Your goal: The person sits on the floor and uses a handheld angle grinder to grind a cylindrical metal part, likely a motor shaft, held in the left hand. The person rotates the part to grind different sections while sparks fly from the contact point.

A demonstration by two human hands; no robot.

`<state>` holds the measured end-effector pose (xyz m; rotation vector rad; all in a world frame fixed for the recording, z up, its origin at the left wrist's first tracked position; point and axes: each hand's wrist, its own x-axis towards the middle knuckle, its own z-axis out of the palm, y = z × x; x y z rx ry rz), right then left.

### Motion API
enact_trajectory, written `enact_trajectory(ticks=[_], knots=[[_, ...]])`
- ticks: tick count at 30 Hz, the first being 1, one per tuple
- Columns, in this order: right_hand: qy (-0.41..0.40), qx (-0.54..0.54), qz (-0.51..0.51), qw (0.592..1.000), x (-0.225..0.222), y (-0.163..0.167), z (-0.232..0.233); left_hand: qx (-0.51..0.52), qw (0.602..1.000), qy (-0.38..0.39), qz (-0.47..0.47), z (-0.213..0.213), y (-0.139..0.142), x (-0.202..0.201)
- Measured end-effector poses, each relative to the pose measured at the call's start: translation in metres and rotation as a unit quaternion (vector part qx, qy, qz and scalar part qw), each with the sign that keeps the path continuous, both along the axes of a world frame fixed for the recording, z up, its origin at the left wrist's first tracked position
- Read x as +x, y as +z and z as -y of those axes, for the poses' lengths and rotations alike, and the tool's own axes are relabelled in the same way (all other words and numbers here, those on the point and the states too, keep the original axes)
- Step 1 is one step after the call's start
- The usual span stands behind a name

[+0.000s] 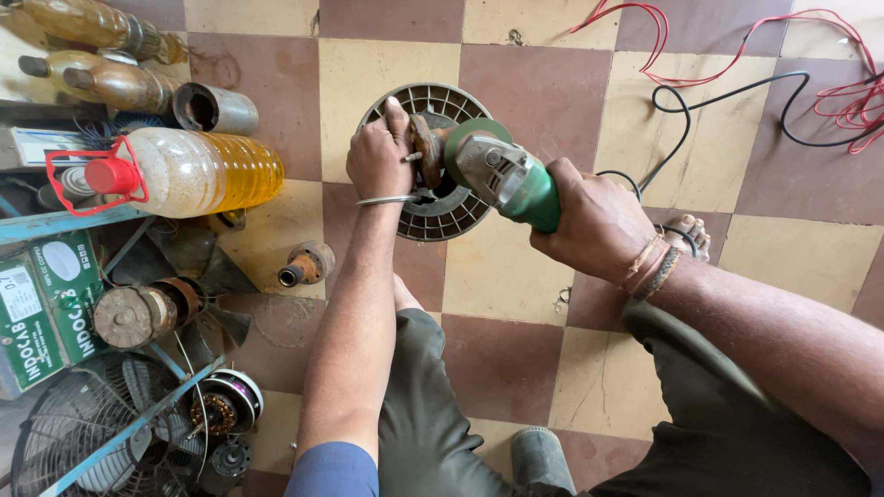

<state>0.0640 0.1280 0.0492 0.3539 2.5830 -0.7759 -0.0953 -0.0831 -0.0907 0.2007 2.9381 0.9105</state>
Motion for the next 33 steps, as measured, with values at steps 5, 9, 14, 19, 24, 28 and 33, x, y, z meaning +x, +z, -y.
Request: enact_trajectory(ticks=[5,9,14,19,24,28,33], knots=[[0.021,0.012,-0.044,0.999,0.0,-0.009,0.002,0.004,0.999,0.013,0.045,-0.002,0.0,-0.005],[0.042,0.028,0.006,0.999,0.009,-0.014,-0.002,0.001,0.999,0.01,0.036,-0.002,0.0,-0.008],[0.039,0.031,-0.033,0.998,0.021,-0.014,-0.006,-0.036,0.996,0.023,0.076,-0.003,-0.001,-0.008],[0.028,0.028,-0.033,0.999,0.014,-0.013,-0.01,-0.034,0.996,0.02,0.075,-0.006,0.001,-0.011],[0.034,0.039,-0.048,0.998,0.008,-0.011,-0.01,-0.03,0.997,0.019,0.071,-0.004,0.001,-0.008],[0.041,0.042,-0.045,0.997,0.003,-0.009,-0.011,-0.01,0.999,0.013,0.05,-0.003,0.001,-0.006],[0.029,0.034,-0.021,0.999,-0.004,-0.003,-0.009,0.001,1.0,0.002,0.031,-0.002,-0.001,-0.002]])
